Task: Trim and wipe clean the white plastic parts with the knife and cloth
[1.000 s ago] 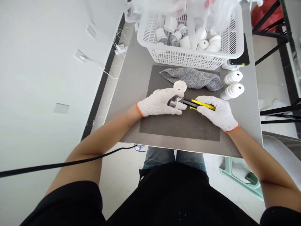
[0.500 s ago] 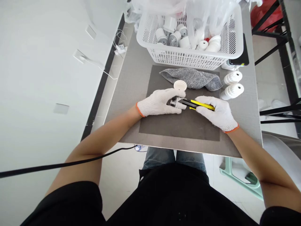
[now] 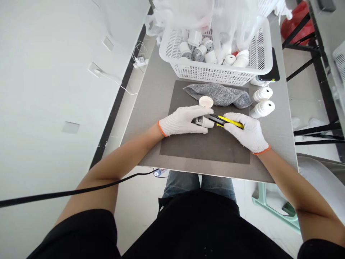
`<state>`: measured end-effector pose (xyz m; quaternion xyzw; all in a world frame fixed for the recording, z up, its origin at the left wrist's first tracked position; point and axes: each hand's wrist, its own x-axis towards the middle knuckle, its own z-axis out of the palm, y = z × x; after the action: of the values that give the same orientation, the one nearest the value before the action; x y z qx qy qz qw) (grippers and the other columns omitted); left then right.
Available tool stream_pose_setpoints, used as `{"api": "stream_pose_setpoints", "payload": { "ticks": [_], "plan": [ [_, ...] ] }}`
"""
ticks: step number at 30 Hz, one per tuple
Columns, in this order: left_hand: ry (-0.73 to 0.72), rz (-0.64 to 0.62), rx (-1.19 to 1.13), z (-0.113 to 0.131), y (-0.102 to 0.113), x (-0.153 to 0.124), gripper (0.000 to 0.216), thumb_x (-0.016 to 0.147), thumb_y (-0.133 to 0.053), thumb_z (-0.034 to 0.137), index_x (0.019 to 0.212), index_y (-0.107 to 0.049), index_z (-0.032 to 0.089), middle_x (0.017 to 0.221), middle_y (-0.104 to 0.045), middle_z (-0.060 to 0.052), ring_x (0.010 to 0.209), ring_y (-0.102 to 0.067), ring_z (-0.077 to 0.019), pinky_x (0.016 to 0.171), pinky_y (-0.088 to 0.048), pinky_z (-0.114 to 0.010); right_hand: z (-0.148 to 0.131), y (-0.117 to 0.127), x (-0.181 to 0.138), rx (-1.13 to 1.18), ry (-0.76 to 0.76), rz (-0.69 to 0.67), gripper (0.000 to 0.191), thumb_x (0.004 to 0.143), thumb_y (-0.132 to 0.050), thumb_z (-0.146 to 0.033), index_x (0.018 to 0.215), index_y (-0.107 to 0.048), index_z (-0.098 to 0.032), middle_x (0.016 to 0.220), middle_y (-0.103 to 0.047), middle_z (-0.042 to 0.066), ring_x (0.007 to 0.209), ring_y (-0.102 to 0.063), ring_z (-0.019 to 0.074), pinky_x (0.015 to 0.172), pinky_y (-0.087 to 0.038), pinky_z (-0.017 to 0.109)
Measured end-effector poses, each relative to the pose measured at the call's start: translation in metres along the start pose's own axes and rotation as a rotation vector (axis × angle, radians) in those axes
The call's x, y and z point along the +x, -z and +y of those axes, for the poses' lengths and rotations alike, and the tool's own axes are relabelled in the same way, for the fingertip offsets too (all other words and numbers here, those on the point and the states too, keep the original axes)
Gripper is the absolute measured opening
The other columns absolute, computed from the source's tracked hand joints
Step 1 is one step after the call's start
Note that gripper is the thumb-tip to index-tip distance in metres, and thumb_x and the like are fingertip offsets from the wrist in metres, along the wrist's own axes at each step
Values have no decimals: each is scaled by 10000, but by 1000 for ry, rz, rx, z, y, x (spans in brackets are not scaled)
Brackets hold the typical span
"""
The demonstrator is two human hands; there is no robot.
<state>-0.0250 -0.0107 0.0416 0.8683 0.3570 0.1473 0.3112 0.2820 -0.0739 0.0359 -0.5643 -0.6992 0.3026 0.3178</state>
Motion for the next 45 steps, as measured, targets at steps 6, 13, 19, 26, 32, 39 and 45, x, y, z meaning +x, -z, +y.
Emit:
{"api": "stream_pose_setpoints", "payload": {
  "ticks": [6, 13, 19, 26, 32, 39, 45],
  "plan": [
    [56, 19, 51, 4, 0, 0, 786, 931, -868, 269, 1679, -627, 314, 1659, -711, -73, 1490, -722, -285, 1268, -562, -376, 1, 1, -1, -136, 71, -95, 437, 921, -903, -499, 1328, -895, -340, 1309, -878, 18, 1204, -856, 353, 1164, -683, 574],
    [103, -13, 72, 8, 2, 2, 798, 905, -872, 227, 1667, -651, 315, 1692, -690, -83, 1535, -691, -311, 1294, -554, -419, -1, 6, 2, -284, 103, -204, 409, 894, -909, -507, 1277, -896, -364, 1135, -883, 31, 1071, -849, 348, 993, -700, 545],
    [36, 21, 6, 5, 0, 1, 705, 977, -831, 295, 1661, -668, 337, 1679, -704, -47, 1503, -712, -259, 1298, -540, -355, 2, 4, 1, -139, 71, -57, 369, 937, -859, -516, 1253, -886, -326, 1295, -871, 26, 1147, -841, 324, 1106, -681, 534],
    [48, 34, -13, 9, 1, 0, 677, 958, -865, 387, 1605, -688, 299, 1618, -740, -60, 1469, -724, -276, 1292, -545, -399, -4, 1, -3, -265, 103, -57, 371, 1007, -804, -510, 1340, -889, -369, 1162, -879, 15, 1038, -836, 288, 986, -683, 455],
    [41, 80, -10, 10, -1, -2, 622, 959, -842, 308, 1561, -689, 276, 1551, -759, -57, 1407, -745, -245, 1254, -558, -359, -2, 0, -3, -263, 109, -30, 379, 1013, -778, -524, 1331, -895, -355, 1187, -884, 23, 1057, -843, 297, 989, -686, 459],
    [79, 55, 84, 9, -5, 1, 694, 933, -864, 286, 1597, -660, 284, 1542, -746, -77, 1377, -749, -263, 1187, -585, -365, -1, 5, -1, -230, 135, -91, 375, 993, -811, -513, 1313, -898, -337, 1141, -878, 33, 1006, -845, 299, 948, -683, 452],
    [13, 23, 99, 8, -5, 2, 630, 982, -844, 428, 1582, -698, 300, 1507, -777, -70, 1341, -760, -276, 1175, -573, -380, 0, 4, -2, -281, 170, -84, 356, 1024, -792, -482, 1328, -899, -332, 1155, -881, 35, 1015, -849, 295, 940, -674, 437]
  ]
}}
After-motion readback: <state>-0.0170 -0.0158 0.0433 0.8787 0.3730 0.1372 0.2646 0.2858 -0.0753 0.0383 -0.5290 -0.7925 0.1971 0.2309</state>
